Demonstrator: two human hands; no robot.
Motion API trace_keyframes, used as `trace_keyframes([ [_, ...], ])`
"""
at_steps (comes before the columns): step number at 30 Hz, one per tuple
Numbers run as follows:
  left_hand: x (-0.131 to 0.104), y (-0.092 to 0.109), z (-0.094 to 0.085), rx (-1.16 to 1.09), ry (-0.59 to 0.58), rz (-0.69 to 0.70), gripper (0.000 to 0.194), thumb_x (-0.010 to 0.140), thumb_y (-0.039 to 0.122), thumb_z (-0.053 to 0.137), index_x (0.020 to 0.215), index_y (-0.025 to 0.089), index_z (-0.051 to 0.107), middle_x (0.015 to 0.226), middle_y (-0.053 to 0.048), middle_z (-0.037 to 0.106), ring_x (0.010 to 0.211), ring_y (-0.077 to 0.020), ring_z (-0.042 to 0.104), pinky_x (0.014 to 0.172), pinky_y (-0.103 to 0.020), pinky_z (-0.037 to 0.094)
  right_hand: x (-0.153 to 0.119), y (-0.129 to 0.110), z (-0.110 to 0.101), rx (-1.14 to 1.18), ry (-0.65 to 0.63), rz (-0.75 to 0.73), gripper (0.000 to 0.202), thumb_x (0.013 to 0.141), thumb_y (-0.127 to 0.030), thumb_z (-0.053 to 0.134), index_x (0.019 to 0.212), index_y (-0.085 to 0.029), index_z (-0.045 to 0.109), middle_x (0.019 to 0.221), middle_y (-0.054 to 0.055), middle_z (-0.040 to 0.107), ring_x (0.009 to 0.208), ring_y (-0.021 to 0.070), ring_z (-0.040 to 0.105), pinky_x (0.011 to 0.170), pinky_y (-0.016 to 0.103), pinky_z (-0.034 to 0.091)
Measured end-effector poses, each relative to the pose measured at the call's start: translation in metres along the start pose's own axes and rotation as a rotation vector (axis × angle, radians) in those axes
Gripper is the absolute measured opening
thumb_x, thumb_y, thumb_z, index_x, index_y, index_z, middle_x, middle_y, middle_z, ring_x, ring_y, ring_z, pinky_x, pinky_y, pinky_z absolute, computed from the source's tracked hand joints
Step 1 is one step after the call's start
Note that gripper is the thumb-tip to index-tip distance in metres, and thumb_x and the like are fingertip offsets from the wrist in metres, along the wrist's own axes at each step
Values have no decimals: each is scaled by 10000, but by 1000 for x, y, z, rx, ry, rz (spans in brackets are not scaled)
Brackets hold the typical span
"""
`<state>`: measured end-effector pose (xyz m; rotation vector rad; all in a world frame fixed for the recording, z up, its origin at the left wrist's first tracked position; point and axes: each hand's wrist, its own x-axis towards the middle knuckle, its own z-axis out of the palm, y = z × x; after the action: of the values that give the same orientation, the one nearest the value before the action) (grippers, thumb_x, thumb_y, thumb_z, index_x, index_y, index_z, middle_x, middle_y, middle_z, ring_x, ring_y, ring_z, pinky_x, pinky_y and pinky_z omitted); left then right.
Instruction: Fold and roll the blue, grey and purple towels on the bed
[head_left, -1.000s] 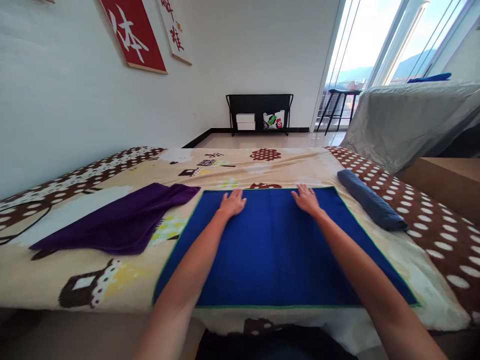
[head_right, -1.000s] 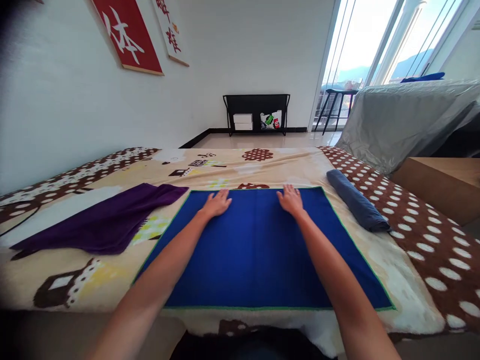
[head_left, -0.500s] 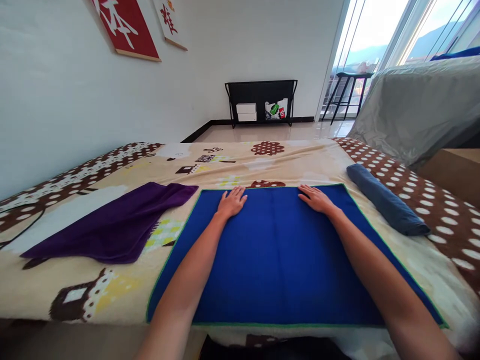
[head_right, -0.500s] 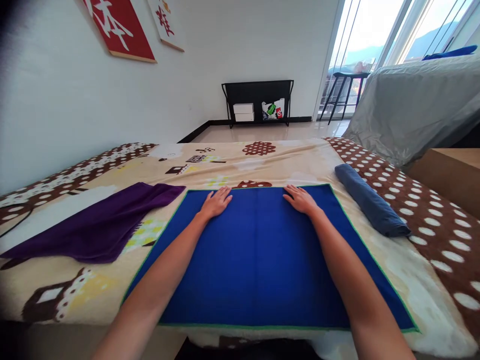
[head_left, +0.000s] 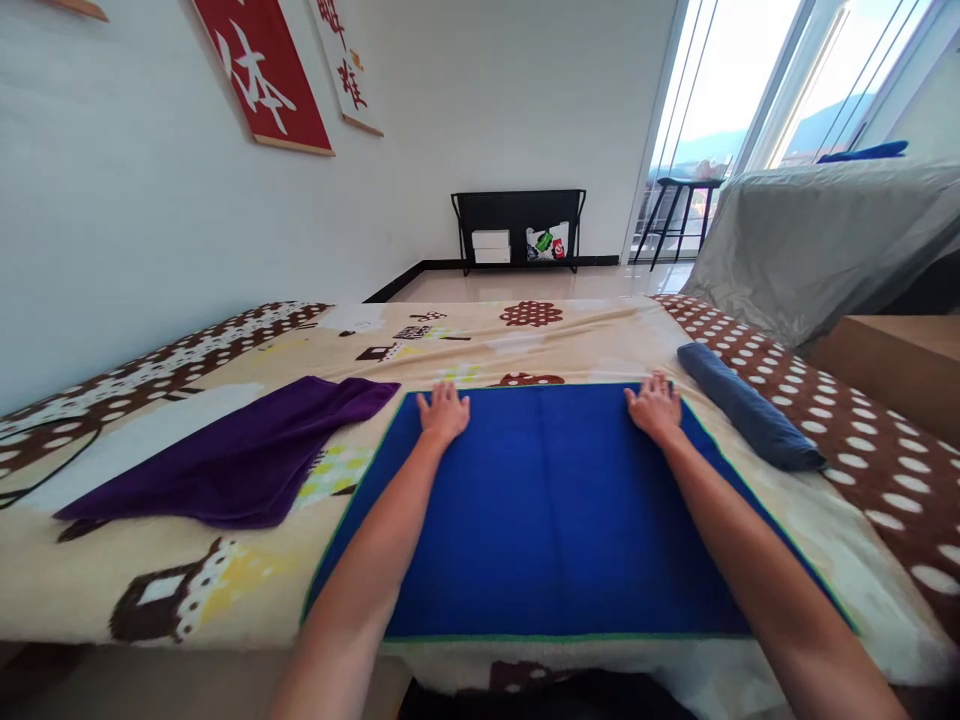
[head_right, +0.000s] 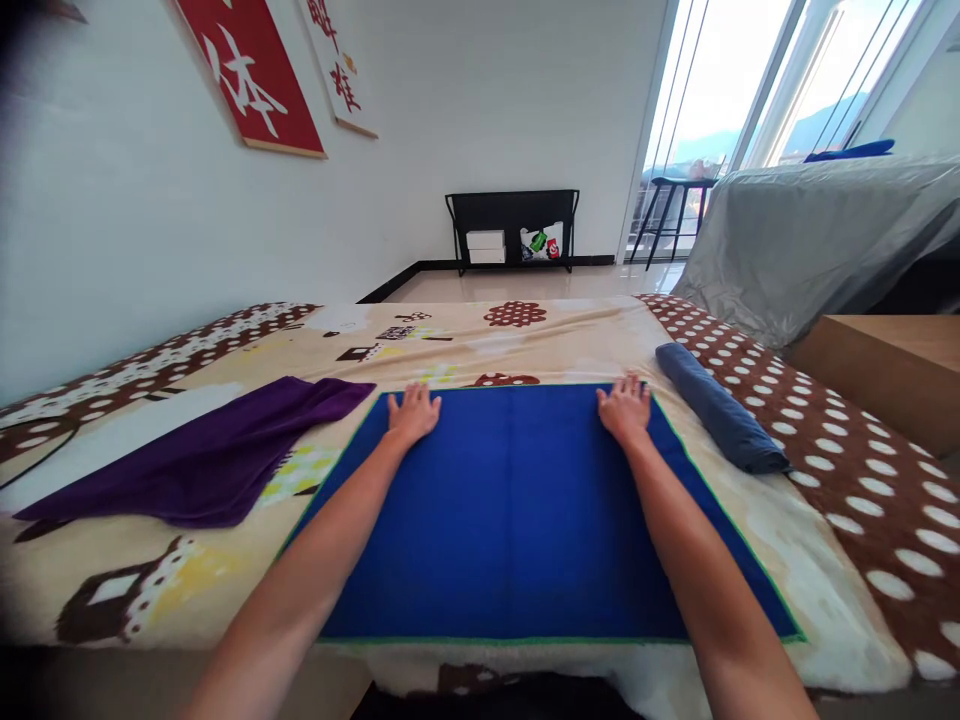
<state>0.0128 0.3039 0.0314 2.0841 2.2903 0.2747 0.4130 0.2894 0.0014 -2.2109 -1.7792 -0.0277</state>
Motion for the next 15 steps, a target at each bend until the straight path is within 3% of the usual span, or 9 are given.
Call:
trace_keyframes([
  [2, -11, 48, 13, -44, -26, 145, 635, 986, 386, 243, 1567, 134, 281, 1653, -109, 240, 1541, -263, 170, 1240, -522, 151, -14, -47, 10, 29, -22, -181, 650, 997, -376, 254, 1538, -22, 316, 1632, 197, 176, 1535, 311, 124, 1235, 524, 75],
  [4, -22, 93, 28, -82, -58, 239, 618, 976, 324, 260, 1573, 163, 275, 1652, -88, 249, 1531, -236, 212, 1225, -490, 222, -27, -90, 22, 60, -71, -361, 589, 972, -327, 342, 1534, -153, 380, 1633, 91, 236, 1528, 255, 184, 1245, 449, 111],
  [7, -36, 132, 43, -114, -66, 300, 591, 982, 240, 201, 1555, 169, 327, 1622, -103, 323, 1516, -214, 260, 1216, -475, 241, -39, -128, 34, 90, -114, -475, 557, 977, -272, 334, 1522, -188, 409, 1618, 63, 284, 1508, 218, 252, 1227, 395, 198],
  [10, -48, 128, 45, -116, -40, 355, 564, 1007, 313, 215, 1537, 194, 370, 1629, -78, 312, 1519, -188, 250, 1241, -433, 181, -43, -126, 35, 106, -122, -483, 543, 1011, -300, 270, 1519, -172, 413, 1598, 70, 329, 1498, 192, 280, 1220, 390, 224],
  [15, -61, 84, 37, -82, -16, 323, 574, 1010, 467, 271, 1535, 259, 372, 1641, -55, 284, 1524, -206, 234, 1243, -488, 149, -48, -79, 28, 117, -117, -411, 543, 1025, -417, 303, 1519, -224, 414, 1597, 41, 337, 1502, 179, 267, 1235, 409, 186],
])
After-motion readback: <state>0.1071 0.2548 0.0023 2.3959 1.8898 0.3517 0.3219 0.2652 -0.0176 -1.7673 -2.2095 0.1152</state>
